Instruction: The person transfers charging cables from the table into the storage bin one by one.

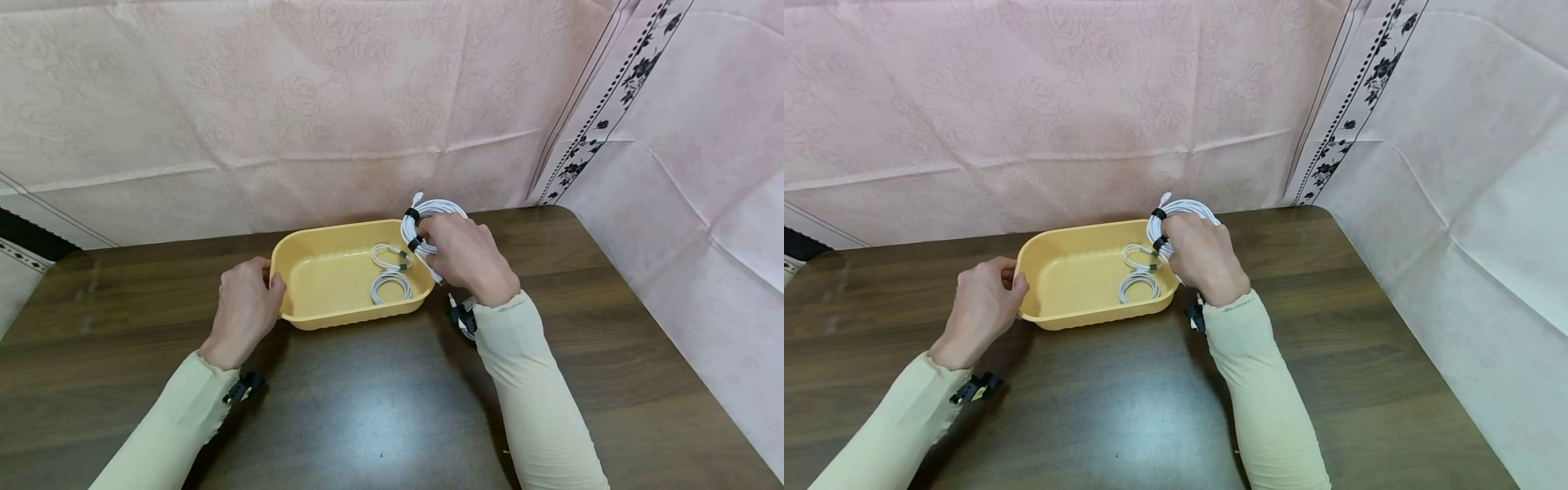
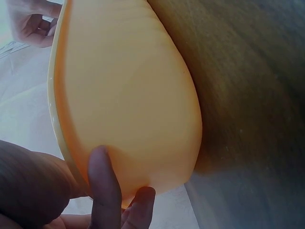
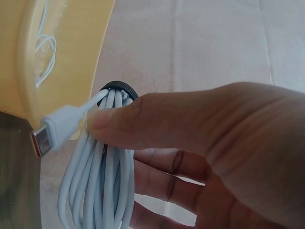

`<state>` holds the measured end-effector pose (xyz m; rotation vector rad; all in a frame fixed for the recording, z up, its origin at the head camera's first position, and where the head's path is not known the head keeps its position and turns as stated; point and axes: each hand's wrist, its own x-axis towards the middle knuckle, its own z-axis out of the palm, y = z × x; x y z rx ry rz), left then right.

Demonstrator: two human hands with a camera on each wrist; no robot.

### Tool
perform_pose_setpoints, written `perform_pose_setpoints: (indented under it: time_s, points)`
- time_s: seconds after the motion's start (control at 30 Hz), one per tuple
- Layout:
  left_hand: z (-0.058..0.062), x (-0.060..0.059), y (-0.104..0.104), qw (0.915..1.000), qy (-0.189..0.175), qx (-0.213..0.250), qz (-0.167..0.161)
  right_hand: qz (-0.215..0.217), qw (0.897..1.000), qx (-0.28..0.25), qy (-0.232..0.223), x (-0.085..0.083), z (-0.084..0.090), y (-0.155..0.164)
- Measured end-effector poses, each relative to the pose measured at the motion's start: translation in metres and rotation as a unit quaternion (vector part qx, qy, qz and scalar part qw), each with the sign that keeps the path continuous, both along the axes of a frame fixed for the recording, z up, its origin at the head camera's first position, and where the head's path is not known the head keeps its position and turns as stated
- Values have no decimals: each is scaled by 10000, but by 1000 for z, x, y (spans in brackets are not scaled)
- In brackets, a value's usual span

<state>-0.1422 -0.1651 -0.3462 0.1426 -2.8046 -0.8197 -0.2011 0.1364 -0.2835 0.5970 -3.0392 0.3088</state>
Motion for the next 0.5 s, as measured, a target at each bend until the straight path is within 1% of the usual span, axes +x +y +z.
perform_pose_setpoints:
  time_s: [0.27, 0.5]
  points:
    - [0, 0, 0, 10000, -43, 24, 13, 132, 9999, 58, 1, 1, 0, -2]
    - [0, 0, 0, 10000, -66, 22, 24, 160, 9998, 76, 28, 3, 0, -7]
